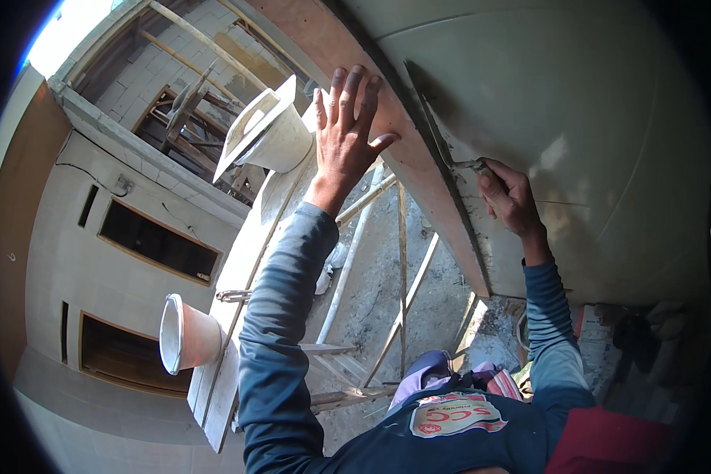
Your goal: The person applies mortar to the edge of a wall using a trowel, smoothing the substance into the gap between the wall tiles and a wooden frame while picking up more mortar from a bucket.
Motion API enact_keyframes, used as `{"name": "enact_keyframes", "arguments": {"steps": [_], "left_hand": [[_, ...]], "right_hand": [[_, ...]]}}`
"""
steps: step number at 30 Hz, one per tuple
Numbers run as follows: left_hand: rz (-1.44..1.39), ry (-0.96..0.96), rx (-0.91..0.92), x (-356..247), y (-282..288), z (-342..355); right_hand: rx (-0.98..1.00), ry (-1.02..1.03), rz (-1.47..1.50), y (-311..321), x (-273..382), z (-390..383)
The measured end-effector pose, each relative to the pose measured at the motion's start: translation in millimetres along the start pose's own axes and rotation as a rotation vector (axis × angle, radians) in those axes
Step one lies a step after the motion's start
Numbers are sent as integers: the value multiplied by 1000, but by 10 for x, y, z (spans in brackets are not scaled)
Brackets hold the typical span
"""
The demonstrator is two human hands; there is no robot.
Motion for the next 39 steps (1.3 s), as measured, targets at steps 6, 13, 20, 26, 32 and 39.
{"name": "enact_keyframes", "arguments": {"steps": [6,13,20,26,32,39], "left_hand": [[-32,9,-10,-2,-33,14],[58,-16,-10,46,19,4],[38,4,-16,29,-35,20],[-34,23,0,51,13,1],[-54,30,-7,6,14,-14],[22,47,54,-35,-11,26]], "right_hand": [[106,-30,-43,-102,-178,-57],[48,-38,98,-34,-431,-261],[121,-50,-60,-40,-493,-342],[63,70,68,-147,22,-262],[14,184,-147,-326,993,573],[-14,264,-421,-503,1088,737]]}}
Point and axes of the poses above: each hand's wrist, its own z-axis towards the middle knuckle, its own y-axis out of the back of the hand, x = y × z, the point moved 5 cm from there along z, towards the middle knuckle, and after that the axes turned 2 degrees about -z, right-handed, at the moved point
